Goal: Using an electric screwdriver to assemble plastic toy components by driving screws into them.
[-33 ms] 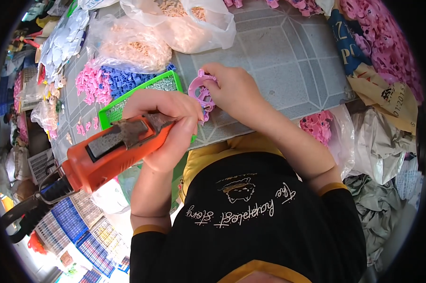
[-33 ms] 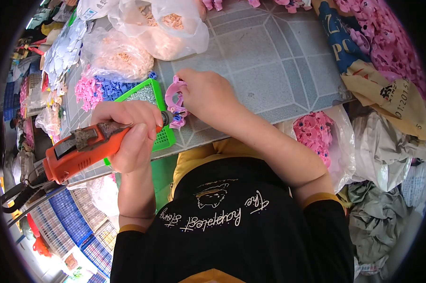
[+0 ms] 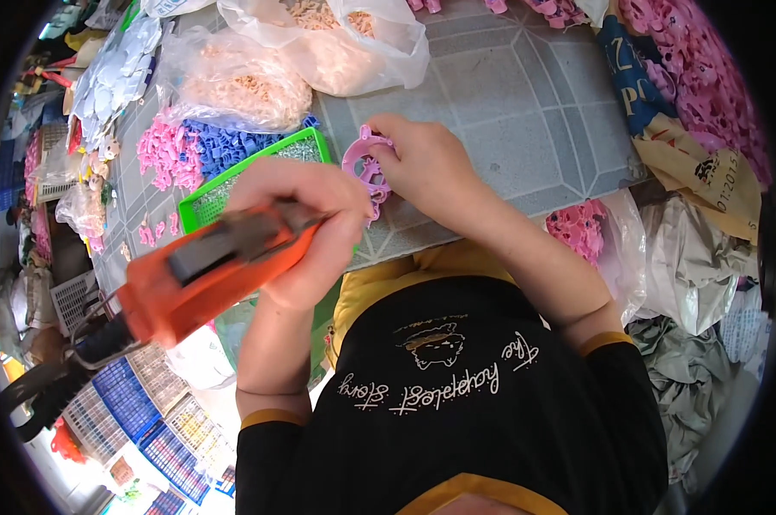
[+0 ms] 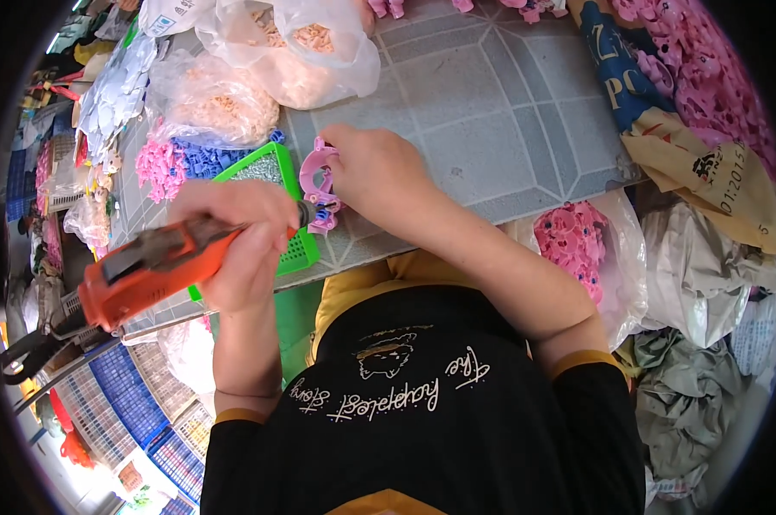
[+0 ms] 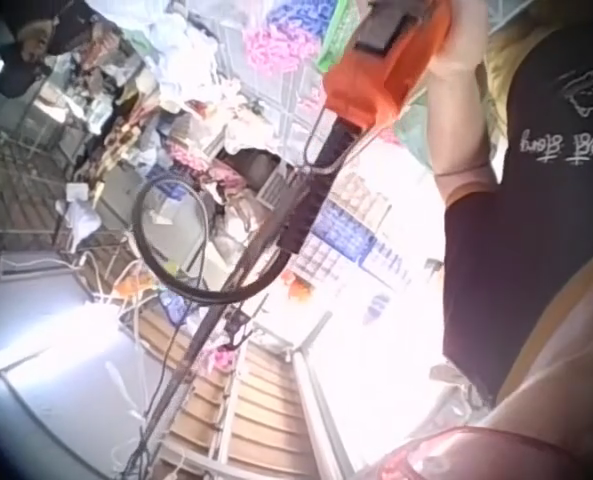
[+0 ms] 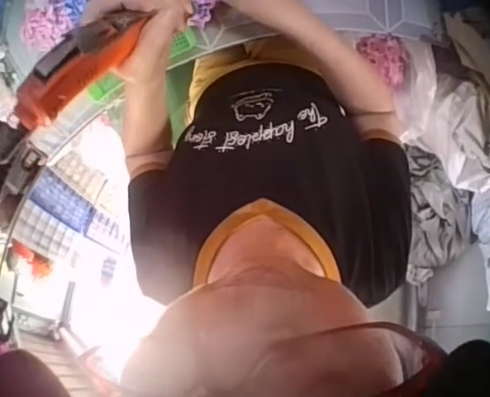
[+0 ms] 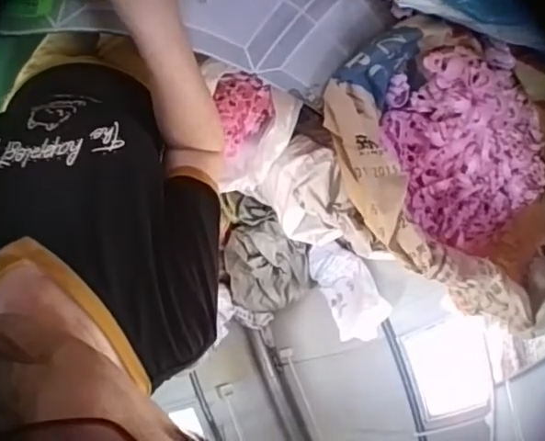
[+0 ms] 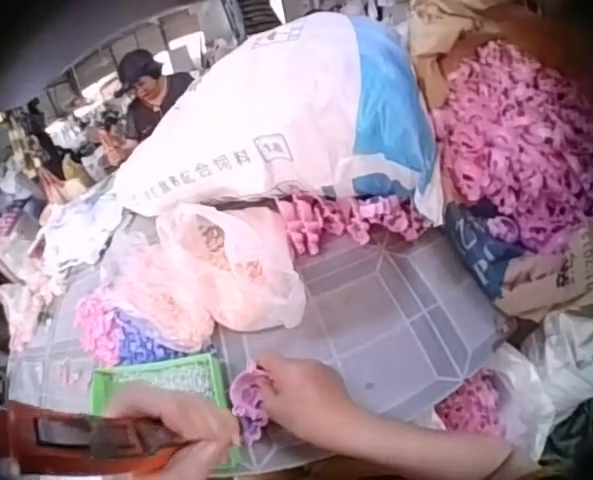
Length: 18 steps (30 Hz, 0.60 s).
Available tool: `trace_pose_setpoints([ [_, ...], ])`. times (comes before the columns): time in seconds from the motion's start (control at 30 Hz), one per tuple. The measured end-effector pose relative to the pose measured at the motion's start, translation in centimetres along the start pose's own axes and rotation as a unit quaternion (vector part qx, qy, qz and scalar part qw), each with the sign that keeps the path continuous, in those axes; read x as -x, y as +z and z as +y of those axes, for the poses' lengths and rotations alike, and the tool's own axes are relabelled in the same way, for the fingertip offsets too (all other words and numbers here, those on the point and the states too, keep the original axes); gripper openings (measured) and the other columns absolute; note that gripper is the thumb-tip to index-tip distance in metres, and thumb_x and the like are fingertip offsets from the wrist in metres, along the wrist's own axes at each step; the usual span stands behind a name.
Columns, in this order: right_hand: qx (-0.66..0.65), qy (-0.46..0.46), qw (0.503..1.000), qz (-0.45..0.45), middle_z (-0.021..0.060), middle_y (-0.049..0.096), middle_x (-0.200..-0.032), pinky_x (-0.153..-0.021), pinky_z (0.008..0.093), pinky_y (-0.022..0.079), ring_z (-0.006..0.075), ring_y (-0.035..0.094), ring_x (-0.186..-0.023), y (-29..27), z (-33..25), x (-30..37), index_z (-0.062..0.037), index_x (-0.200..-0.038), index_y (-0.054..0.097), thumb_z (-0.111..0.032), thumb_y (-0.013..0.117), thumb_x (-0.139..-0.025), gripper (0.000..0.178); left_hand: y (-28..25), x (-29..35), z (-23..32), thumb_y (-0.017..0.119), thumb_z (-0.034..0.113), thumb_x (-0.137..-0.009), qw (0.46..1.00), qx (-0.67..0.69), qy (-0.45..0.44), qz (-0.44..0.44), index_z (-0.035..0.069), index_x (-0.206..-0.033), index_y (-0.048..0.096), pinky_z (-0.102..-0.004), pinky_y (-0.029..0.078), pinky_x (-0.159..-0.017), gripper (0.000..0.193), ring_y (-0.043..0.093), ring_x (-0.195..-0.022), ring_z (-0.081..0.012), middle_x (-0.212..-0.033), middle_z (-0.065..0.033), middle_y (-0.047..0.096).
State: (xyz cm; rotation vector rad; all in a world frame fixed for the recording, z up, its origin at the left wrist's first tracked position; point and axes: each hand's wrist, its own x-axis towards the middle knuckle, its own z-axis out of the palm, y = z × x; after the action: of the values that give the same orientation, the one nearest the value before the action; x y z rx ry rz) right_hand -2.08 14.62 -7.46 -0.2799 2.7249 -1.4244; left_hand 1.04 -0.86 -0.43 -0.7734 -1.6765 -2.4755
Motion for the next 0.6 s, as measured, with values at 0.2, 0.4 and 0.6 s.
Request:
trace_pose_setpoints([
  [0.2,-0.004,-0.005,1.000,-0.011,0.0183,0.067,-0.081,-0.066,0.0446,0.050,0.0372,0.066,-0.075,0.1,0.0,0.1,-0.0082,-0.103,0.065,-0.019,0.059,-0.086,0.021,-0.2,-0.7,0.9,0.062,-0.005,-0.077,0.963,-0.231,-0.042,-0.129,0.004,-0.092,0.045,-0.0369,0.048,-0.062,0.025,0.051,-0.055,-0.0173,-0.065,-0.0072,0.052],
  [0.4,-0.008,-0.006,1.000,0.001,0.0189,0.067,-0.081,-0.066,0.0431,0.050,0.0378,0.065,-0.075,0.0,-0.2,-0.2,-0.0072,-0.101,0.065,-0.018,0.060,-0.087,0.019,1.3,0.1,0.7,0.060,0.001,-0.078,0.975,-0.215,0.018,0.052,0.004,-0.097,0.048,-0.0358,0.046,-0.061,0.023,0.050,-0.055,-0.0171,-0.063,-0.0060,0.050],
  [0.6,-0.122,-0.012,0.992,-0.042,0.0128,0.068,-0.085,-0.068,0.0353,0.049,0.0220,0.065,-0.077,-3.1,0.4,0.8,-0.0022,-0.104,0.064,-0.018,0.062,-0.089,0.022,0.5,-0.5,3.5,0.060,0.002,-0.076,0.978,-0.073,0.122,0.150,0.000,-0.106,0.045,-0.0362,0.049,-0.057,0.034,0.053,-0.053,-0.0201,-0.063,-0.0090,0.053],
])
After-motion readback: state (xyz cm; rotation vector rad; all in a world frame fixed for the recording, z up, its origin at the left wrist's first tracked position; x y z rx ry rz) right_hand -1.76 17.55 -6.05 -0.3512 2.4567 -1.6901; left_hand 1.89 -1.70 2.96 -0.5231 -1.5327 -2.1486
